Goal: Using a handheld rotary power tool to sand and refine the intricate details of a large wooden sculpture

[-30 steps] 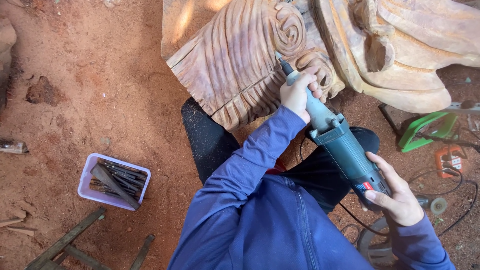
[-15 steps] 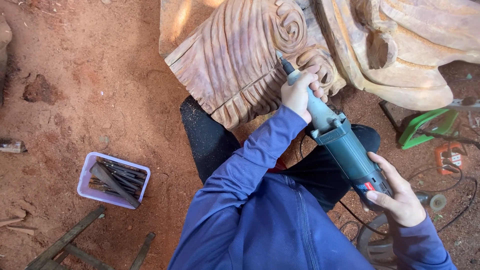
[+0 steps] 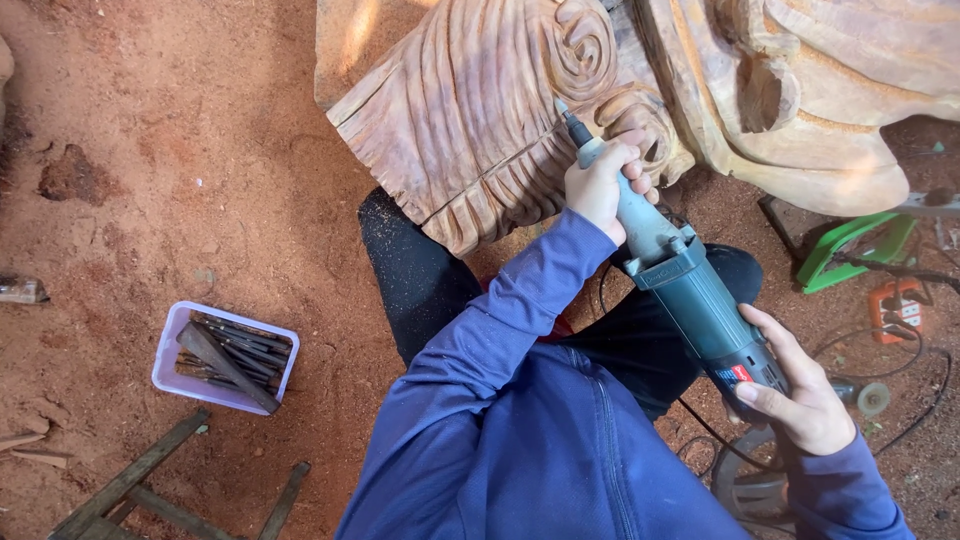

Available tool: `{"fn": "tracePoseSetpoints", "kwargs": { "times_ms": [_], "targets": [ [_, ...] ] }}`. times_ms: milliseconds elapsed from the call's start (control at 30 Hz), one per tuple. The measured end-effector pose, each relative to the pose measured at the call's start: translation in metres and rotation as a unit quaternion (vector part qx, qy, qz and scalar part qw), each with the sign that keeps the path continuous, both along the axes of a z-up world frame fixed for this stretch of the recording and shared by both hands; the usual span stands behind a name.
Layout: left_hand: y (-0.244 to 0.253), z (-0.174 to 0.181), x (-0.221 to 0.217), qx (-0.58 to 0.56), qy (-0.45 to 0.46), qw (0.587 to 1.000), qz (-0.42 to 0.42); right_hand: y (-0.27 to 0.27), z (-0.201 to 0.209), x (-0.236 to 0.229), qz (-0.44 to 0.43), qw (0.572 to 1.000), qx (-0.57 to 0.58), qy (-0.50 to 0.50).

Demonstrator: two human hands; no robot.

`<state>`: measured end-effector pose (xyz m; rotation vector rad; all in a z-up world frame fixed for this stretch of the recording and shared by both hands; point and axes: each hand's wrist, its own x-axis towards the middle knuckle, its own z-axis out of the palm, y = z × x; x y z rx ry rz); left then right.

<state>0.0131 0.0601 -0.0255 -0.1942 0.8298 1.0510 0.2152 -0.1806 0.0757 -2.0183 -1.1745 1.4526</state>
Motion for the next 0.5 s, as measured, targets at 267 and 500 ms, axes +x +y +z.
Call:
{"fn": "tracePoseSetpoints", "kwargs": {
  "times_ms": [267, 500],
  "targets": [
    [-0.002, 0.005, -0.004, -0.006, -0.001, 1.0, -0.01, 0.002, 0.01, -0.017, -0.088, 0.993, -0.03, 0.079],
    [-0.004, 0.008, -0.005, -0.006, 0.0, 1.0, -0.004, 0.0, 0.01, -0.014, -0.069, 0.995, -0.037, 0.057]
  ]
}}
